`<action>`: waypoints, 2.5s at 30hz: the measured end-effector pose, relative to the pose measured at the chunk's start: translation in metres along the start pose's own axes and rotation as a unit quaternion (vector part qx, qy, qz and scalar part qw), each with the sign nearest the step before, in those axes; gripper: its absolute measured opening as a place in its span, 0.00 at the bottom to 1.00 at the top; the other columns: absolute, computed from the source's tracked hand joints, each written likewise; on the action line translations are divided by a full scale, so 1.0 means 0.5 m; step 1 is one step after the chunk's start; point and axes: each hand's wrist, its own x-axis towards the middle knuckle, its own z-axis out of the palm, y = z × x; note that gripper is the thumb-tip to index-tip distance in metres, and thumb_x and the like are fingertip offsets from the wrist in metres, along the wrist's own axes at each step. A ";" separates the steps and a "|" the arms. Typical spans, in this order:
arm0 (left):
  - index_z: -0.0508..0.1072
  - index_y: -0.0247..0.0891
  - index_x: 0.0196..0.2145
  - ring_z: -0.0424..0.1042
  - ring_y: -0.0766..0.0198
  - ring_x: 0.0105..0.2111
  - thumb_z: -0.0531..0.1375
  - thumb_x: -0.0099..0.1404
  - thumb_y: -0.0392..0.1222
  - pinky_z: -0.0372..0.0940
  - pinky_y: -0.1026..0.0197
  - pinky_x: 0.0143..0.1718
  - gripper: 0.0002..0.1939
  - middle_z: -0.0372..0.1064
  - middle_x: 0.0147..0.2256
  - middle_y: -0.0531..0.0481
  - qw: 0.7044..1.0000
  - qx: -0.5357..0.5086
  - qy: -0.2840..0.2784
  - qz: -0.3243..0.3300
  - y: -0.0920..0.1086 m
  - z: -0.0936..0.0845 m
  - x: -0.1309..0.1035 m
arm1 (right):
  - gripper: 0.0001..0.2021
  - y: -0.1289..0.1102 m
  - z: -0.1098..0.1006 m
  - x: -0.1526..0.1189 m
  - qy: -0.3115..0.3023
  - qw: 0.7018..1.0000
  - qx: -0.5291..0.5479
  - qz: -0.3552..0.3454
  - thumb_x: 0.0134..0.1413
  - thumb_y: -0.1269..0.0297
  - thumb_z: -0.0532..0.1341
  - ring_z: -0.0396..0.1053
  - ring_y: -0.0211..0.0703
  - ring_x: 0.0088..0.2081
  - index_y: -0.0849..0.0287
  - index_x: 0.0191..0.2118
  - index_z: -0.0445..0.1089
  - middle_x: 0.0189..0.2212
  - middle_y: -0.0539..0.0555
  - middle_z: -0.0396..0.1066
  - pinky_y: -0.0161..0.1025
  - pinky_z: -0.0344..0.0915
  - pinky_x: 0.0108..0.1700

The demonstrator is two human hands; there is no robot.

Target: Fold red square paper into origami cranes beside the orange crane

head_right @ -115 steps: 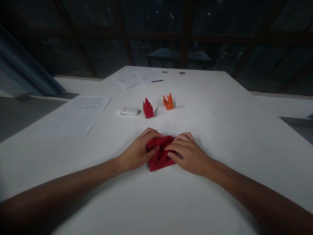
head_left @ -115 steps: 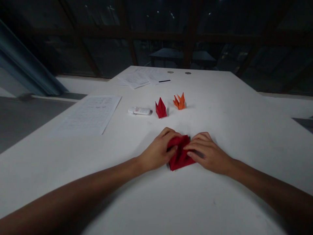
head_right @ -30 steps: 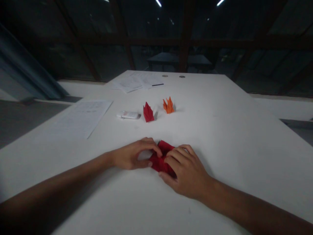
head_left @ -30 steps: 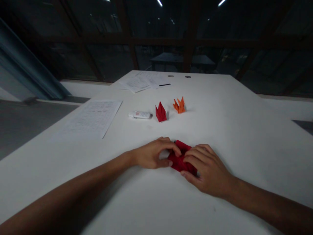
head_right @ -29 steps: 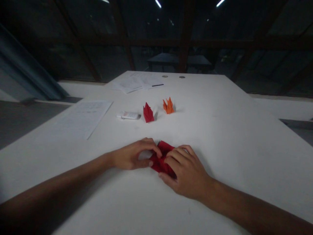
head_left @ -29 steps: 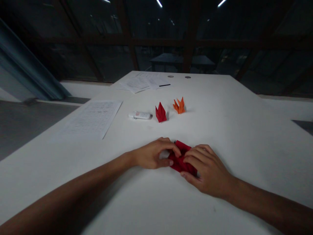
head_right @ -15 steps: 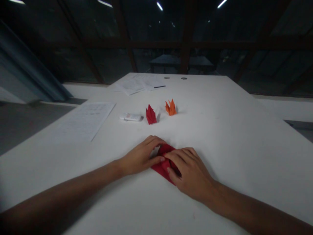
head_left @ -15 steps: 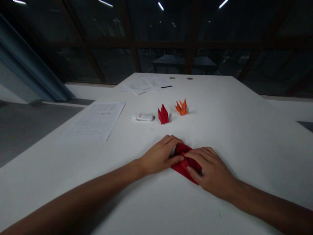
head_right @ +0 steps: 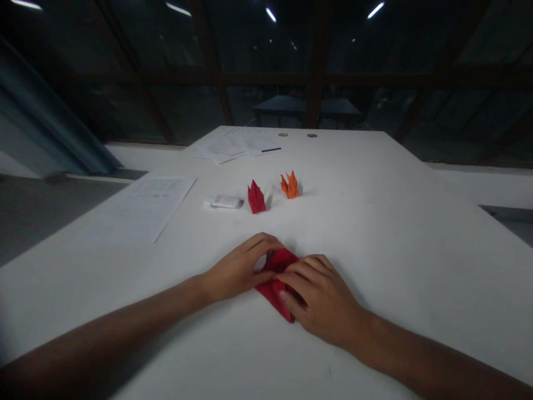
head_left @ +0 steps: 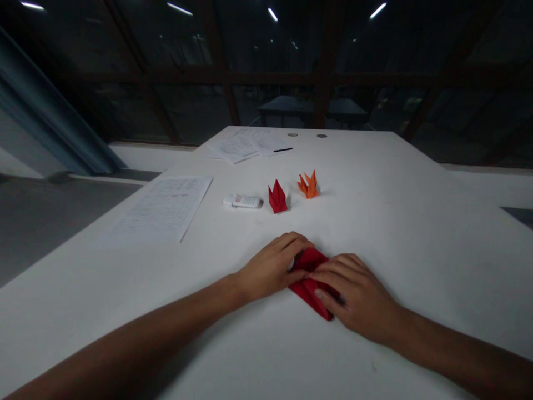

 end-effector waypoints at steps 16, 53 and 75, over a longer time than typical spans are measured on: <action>0.67 0.43 0.53 0.72 0.59 0.45 0.62 0.70 0.38 0.67 0.55 0.50 0.15 0.73 0.44 0.49 0.999 0.019 -0.029 -0.019 0.005 -0.004 -0.002 | 0.27 0.011 0.006 0.001 0.014 0.999 -0.008 0.052 0.58 0.67 0.66 0.65 0.55 0.58 0.54 0.62 0.61 0.57 0.59 0.69 0.58 0.63 0.60; 0.72 0.39 0.48 0.71 0.59 0.43 0.57 0.72 0.39 0.67 0.57 0.48 0.09 0.73 0.43 0.46 1.000 0.023 -0.018 0.012 0.001 -0.005 0.005 | 0.19 -0.002 -0.009 0.002 -0.039 0.996 -0.075 -0.027 0.66 0.60 0.61 0.69 0.56 0.56 0.55 0.60 0.71 0.55 0.57 0.76 0.62 0.58 0.64; 0.75 0.39 0.43 0.70 0.56 0.45 0.58 0.73 0.48 0.63 0.54 0.52 0.11 0.72 0.44 0.44 0.995 0.043 -0.065 0.064 0.007 -0.016 0.003 | 0.18 0.009 -0.008 0.006 -0.020 0.999 0.004 0.037 0.57 0.61 0.69 0.68 0.53 0.52 0.54 0.52 0.70 0.50 0.56 0.73 0.55 0.65 0.56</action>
